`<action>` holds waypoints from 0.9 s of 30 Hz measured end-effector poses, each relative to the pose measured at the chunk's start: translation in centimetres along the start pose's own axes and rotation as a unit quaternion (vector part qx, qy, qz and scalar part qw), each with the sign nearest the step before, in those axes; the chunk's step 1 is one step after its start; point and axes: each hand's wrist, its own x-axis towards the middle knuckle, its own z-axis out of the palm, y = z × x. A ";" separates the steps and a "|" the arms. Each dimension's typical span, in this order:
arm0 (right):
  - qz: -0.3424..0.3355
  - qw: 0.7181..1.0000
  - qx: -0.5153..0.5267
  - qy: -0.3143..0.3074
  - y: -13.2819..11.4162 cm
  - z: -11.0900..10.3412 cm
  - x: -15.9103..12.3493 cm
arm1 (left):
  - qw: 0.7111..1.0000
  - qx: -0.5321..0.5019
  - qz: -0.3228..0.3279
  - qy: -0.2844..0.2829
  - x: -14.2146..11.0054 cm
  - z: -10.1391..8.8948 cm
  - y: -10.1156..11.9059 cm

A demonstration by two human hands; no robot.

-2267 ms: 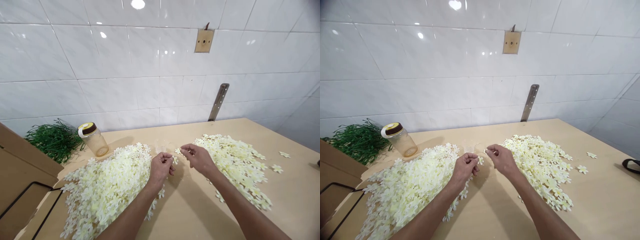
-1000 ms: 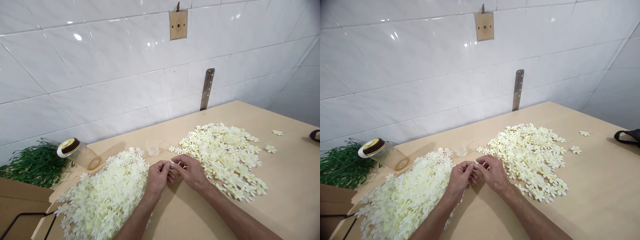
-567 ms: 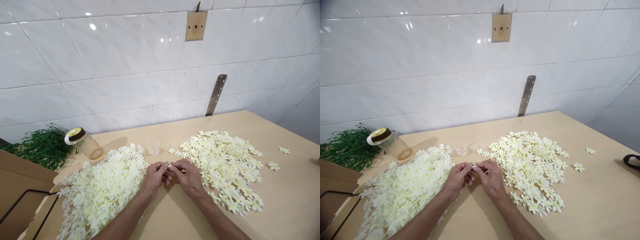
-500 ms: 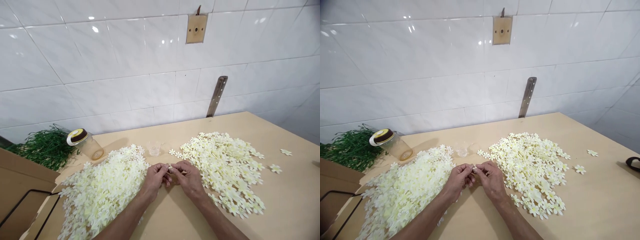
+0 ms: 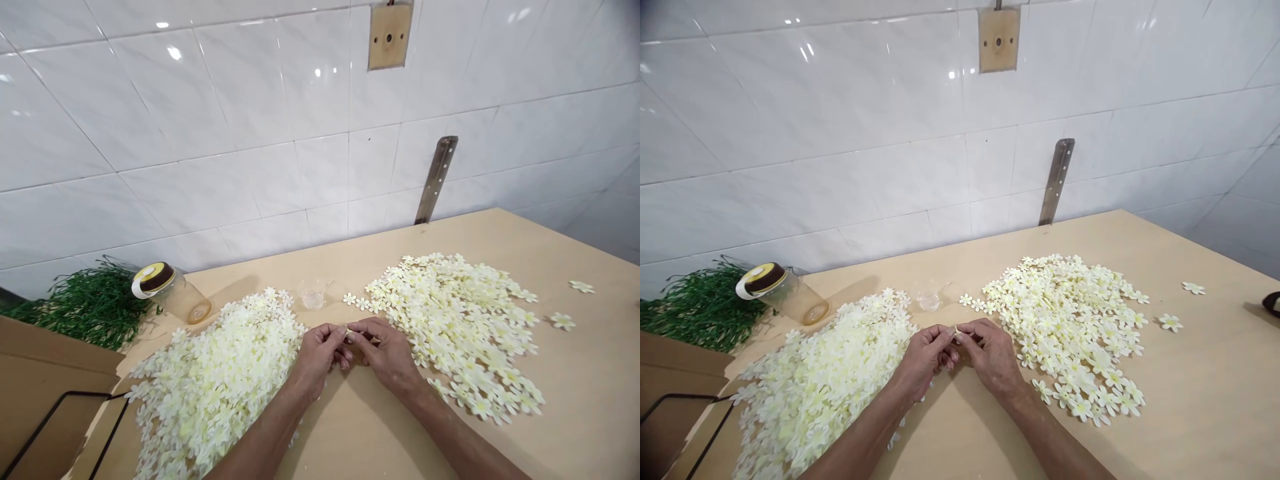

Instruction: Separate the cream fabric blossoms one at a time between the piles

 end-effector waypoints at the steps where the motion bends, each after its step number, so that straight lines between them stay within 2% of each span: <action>1: 0.007 1.000 -0.005 0.001 0.0 0.0 0.0 | 1.000 -0.002 0.001 -0.003 0.0 0.0 0.0; 10: 0.026 0.998 -0.048 0.032 -0.3 -0.3 0.0 | 0.999 -0.029 -0.006 -0.013 0.2 -0.2 -0.1; 15: 0.029 0.999 -0.024 0.004 -0.5 -0.3 -0.2 | 0.999 -0.031 -0.009 -0.005 0.1 -0.2 0.0; 22: 0.101 0.992 0.067 -0.025 -1.0 -0.2 -0.2 | 0.999 -0.039 -0.016 -0.005 0.2 -0.2 0.0; 27: 0.120 0.992 0.043 -0.012 -1.1 -0.2 -0.2 | 0.999 -0.047 -0.006 -0.004 0.1 -0.1 -0.2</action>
